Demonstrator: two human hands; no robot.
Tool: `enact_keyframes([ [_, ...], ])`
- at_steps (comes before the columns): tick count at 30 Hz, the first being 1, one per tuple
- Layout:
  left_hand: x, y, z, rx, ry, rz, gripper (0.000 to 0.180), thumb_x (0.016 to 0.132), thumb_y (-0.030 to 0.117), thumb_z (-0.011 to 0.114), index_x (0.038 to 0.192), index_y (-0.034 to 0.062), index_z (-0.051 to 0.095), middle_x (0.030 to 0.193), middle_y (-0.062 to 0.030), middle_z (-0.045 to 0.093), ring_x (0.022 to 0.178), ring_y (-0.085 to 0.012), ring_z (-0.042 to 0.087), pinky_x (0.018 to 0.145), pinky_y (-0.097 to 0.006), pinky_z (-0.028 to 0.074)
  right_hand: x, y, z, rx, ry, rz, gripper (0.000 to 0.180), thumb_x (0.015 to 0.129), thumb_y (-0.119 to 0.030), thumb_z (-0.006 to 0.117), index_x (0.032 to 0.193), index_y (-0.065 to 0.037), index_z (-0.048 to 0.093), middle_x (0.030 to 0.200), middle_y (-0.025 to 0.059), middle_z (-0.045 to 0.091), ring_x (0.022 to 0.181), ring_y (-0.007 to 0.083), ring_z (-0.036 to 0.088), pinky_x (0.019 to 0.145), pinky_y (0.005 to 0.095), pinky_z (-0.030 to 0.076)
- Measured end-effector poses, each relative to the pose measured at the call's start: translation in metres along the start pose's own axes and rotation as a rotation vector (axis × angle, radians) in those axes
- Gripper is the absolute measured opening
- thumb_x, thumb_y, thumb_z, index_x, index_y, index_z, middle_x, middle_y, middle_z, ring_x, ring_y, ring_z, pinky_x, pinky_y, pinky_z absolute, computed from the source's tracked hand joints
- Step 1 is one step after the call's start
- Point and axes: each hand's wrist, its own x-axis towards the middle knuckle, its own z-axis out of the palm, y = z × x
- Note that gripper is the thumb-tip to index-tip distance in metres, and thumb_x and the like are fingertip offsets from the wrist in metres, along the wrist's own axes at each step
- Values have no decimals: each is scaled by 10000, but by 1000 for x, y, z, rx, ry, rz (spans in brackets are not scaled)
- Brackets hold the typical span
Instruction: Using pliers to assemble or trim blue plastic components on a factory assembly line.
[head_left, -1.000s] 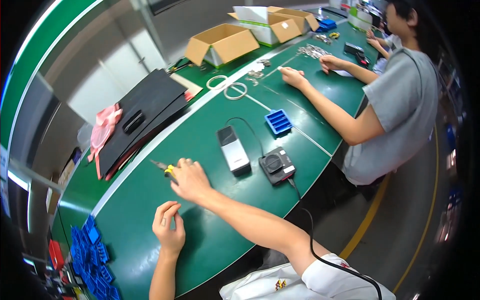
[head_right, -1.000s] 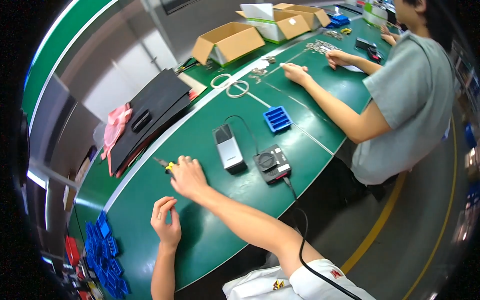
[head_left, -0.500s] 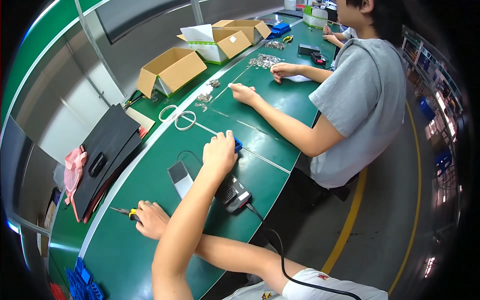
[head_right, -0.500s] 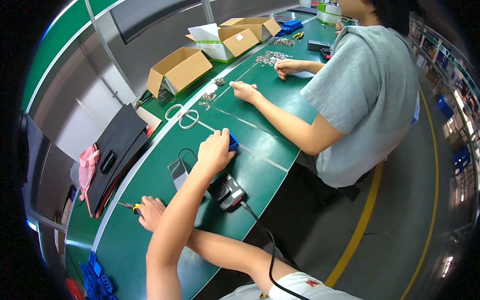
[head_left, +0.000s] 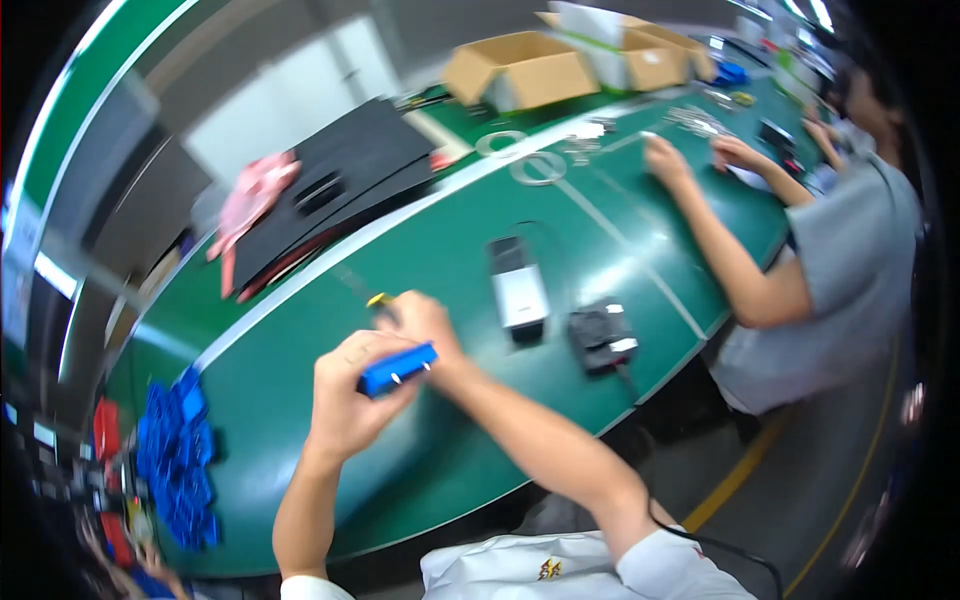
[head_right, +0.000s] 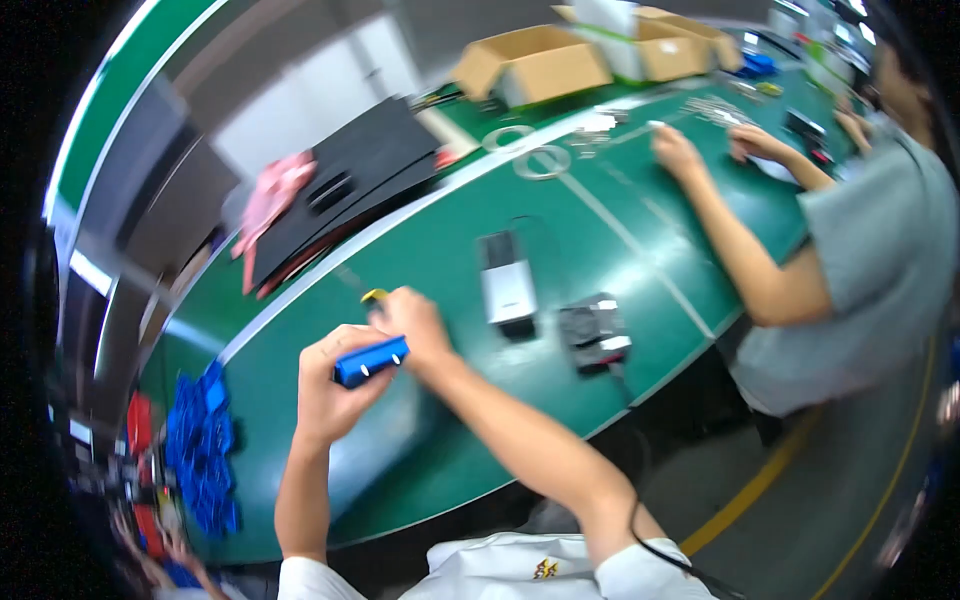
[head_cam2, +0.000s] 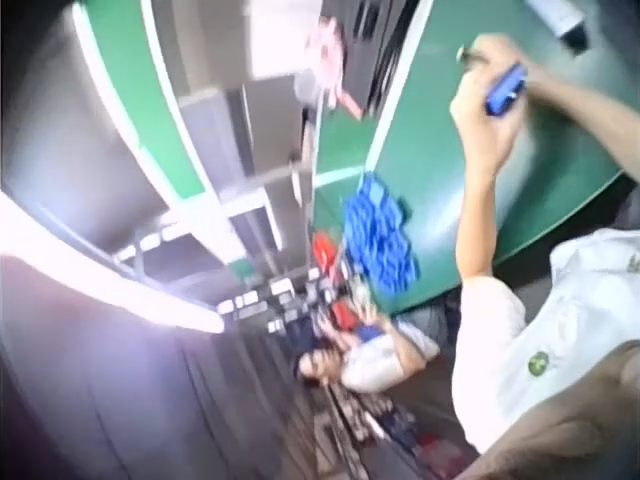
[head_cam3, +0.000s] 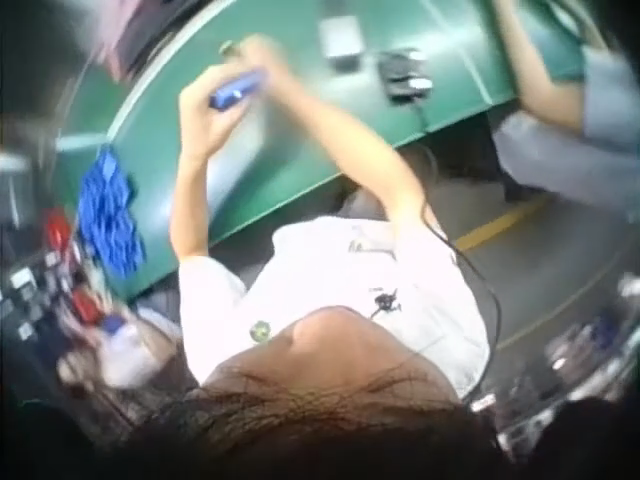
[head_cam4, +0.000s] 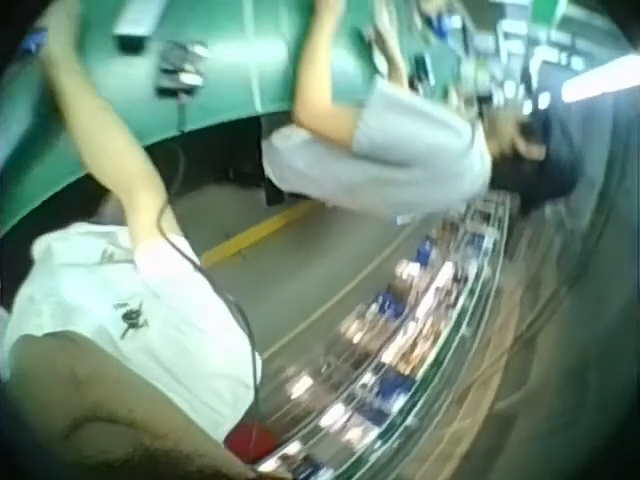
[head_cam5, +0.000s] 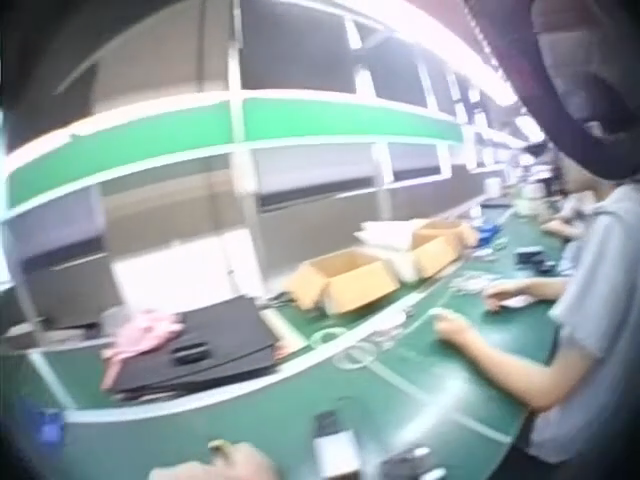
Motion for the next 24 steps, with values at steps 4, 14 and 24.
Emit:
enact_keyframes([
  [4, -62, -56, -45, 30, 296, -316, 292, 699, 31, 718, 987, 20, 665, 904, -103, 666, 849, -199, 647, 773, -283, 494, -10, -18, -12, 275, -117, 147, 268, 822, -236, 619, 847, 31, 639, 688, 178, 622, 624, 241, 623, 591, 366, 467],
  [14, -119, -112, -63, -130, 626, -454, 320, 737, 63, 727, 1048, 25, 665, 968, -84, 647, 873, -178, 611, 810, -289, 480, -61, -74, -2, 179, -639, 144, 204, 856, -153, 632, 934, 33, 662, 771, 9, 616, 690, 67, 506, 632, 233, 411],
  [24, -119, -113, -76, 319, 582, -304, 275, 680, -46, 684, 945, 27, 659, 840, -103, 619, 796, -243, 615, 705, -321, 496, -67, -62, 10, 410, -471, 185, 175, 849, -140, 634, 861, 35, 638, 703, 16, 538, 626, 75, 448, 549, 257, 357],
])
